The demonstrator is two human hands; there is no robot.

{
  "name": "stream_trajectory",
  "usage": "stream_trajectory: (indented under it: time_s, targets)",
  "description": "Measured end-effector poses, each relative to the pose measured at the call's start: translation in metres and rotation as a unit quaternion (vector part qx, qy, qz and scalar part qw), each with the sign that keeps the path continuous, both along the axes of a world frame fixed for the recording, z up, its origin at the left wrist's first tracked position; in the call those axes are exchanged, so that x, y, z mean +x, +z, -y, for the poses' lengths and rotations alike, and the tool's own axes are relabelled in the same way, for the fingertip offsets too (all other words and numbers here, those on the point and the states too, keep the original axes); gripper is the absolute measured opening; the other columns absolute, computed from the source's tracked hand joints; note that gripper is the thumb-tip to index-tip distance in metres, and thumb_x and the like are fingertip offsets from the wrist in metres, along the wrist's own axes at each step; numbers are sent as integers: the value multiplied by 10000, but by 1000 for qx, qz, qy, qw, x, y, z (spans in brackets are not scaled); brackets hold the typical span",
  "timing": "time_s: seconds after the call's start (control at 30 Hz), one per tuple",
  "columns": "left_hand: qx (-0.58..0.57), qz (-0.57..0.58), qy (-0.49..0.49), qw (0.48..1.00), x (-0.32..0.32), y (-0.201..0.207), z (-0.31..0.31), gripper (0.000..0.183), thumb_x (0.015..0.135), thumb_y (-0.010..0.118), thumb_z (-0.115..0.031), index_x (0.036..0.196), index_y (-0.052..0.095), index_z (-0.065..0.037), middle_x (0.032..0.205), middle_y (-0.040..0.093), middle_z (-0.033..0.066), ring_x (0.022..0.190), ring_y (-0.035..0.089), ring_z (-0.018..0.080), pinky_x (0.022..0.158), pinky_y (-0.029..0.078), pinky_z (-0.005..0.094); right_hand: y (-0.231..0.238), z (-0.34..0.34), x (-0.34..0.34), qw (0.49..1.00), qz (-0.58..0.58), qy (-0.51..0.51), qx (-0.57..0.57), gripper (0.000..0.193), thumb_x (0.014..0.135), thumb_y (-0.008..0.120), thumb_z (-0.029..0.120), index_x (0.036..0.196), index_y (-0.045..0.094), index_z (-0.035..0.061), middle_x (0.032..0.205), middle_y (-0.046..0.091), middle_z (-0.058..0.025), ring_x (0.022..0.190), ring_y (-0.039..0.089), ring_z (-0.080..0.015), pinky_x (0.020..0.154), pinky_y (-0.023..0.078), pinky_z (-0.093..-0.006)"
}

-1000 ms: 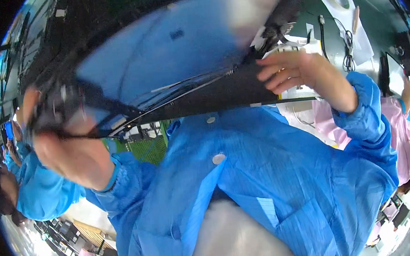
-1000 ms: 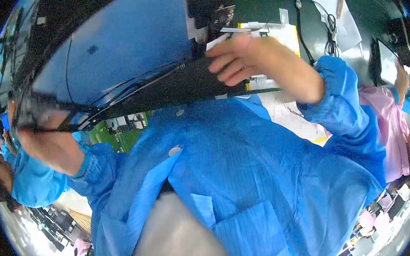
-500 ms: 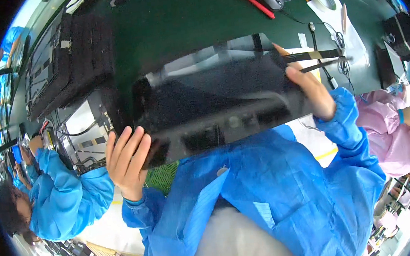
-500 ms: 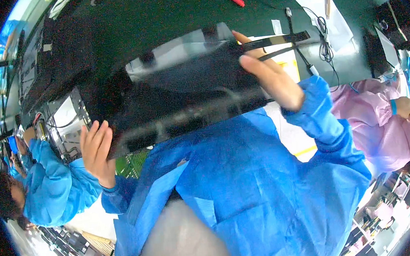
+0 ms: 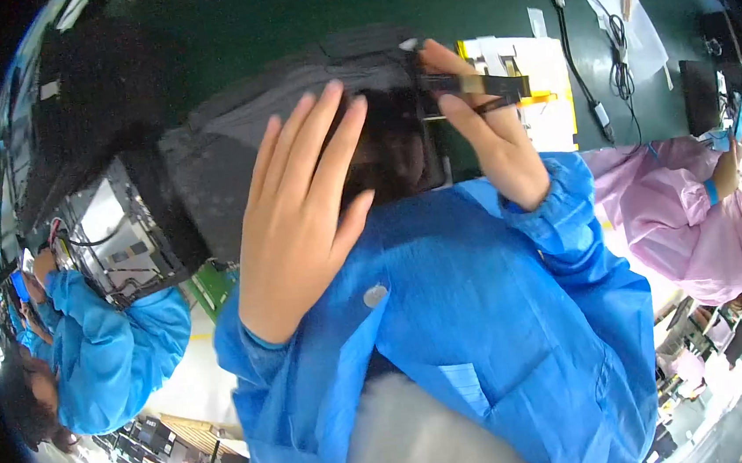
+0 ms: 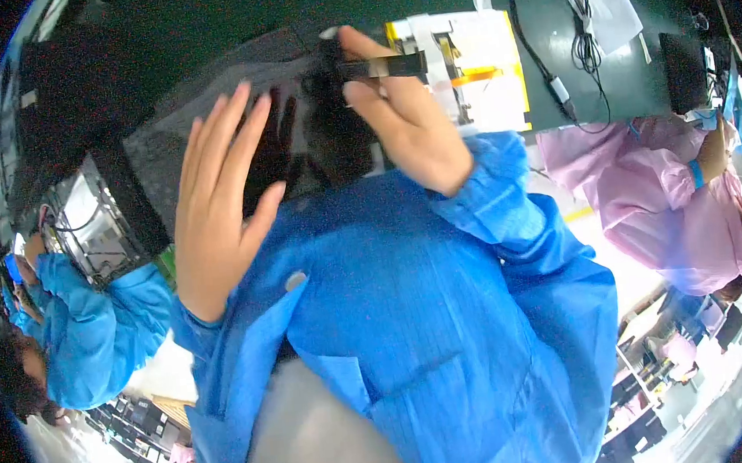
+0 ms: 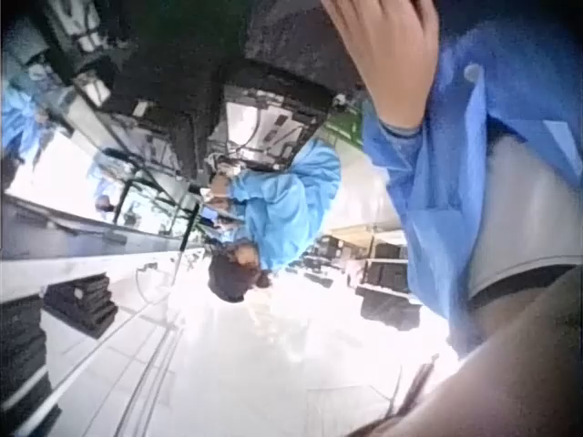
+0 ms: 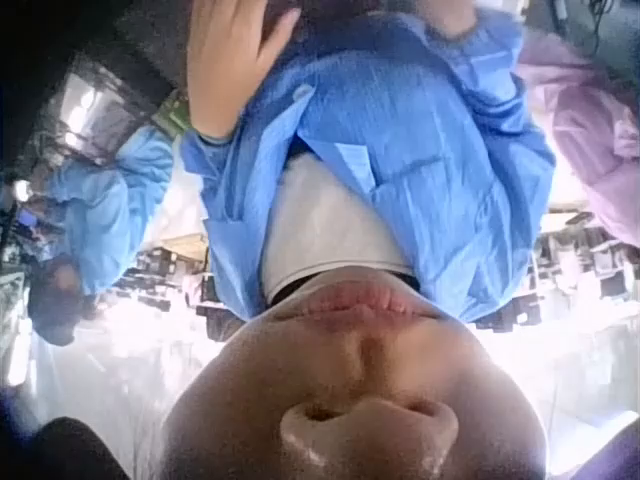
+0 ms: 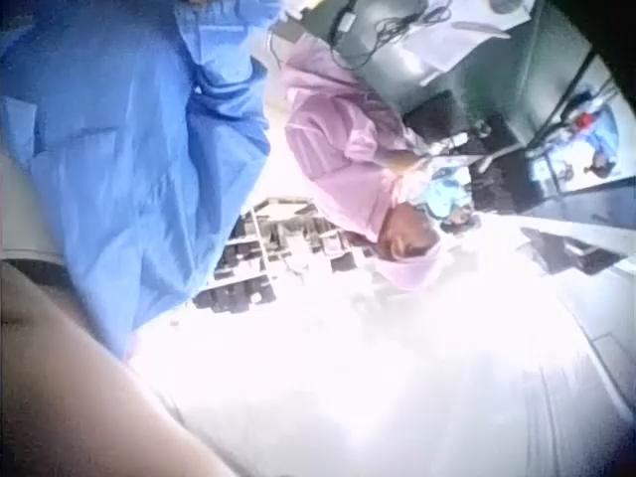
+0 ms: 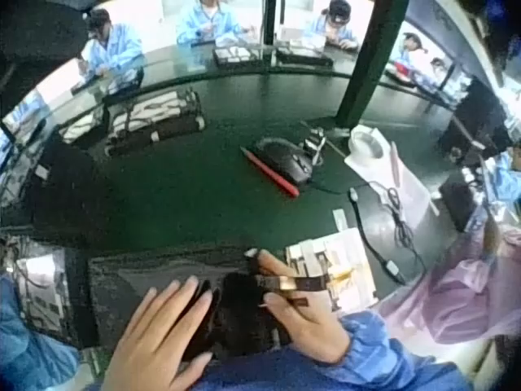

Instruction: The person assembles internal components into a tablet chassis, connecting a ribbon cable and a battery to a tablet screen, using a plastic pry tool and tweezers.

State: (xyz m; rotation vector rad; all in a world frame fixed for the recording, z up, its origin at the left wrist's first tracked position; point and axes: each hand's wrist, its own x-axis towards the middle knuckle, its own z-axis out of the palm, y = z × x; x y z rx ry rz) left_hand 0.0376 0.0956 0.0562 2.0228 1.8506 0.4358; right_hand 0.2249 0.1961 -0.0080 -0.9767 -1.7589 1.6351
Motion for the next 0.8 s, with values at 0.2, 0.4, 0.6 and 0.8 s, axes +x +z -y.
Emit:
stream_trajectory:
  time_s: [0.2, 0.4, 0.6, 0.8]
  targets:
    - [111, -51, -34, 992, 37, -36, -62, 416, 815, 581, -144, 1223, 523, -97, 1151, 573, 104, 1183, 473, 270, 1069, 261, 458, -8, 6, 21, 997, -23, -24, 64, 395, 907, 488, 44, 1294, 424, 2, 1143, 561, -144, 1024, 535, -178, 885, 412, -293]
    - [20, 78, -1, 997, 59, -20, -93, 142, 768, 669, -202, 712, 624, -80, 730, 584, 24, 944, 551, 237, 1057, 220, 523, 6, 14, 46, 982, -80, -127, -114, 442, 870, 542, 19, 1293, 415, 2, 931, 603, -102, 830, 606, -150, 739, 495, -257]
    - [91, -42, -4, 995, 62, -55, -89, 146, 759, 699, -208, 684, 640, -97, 818, 627, -16, 1054, 550, 243, 1054, 211, 521, 7, 9, 60, 973, -32, -159, -166, 385, 855, 565, 15, 1222, 448, -5, 847, 607, -86, 744, 620, -146, 693, 524, -256]
    - [82, -41, 18, 996, 64, -59, -88, 96, 745, 712, -174, 711, 662, -99, 827, 640, -19, 1077, 543, 226, 1060, 199, 524, -13, -7, 67, 990, 19, -139, 35, 330, 841, 557, -22, 1165, 496, -11, 863, 643, -94, 714, 611, -103, 616, 463, -194]
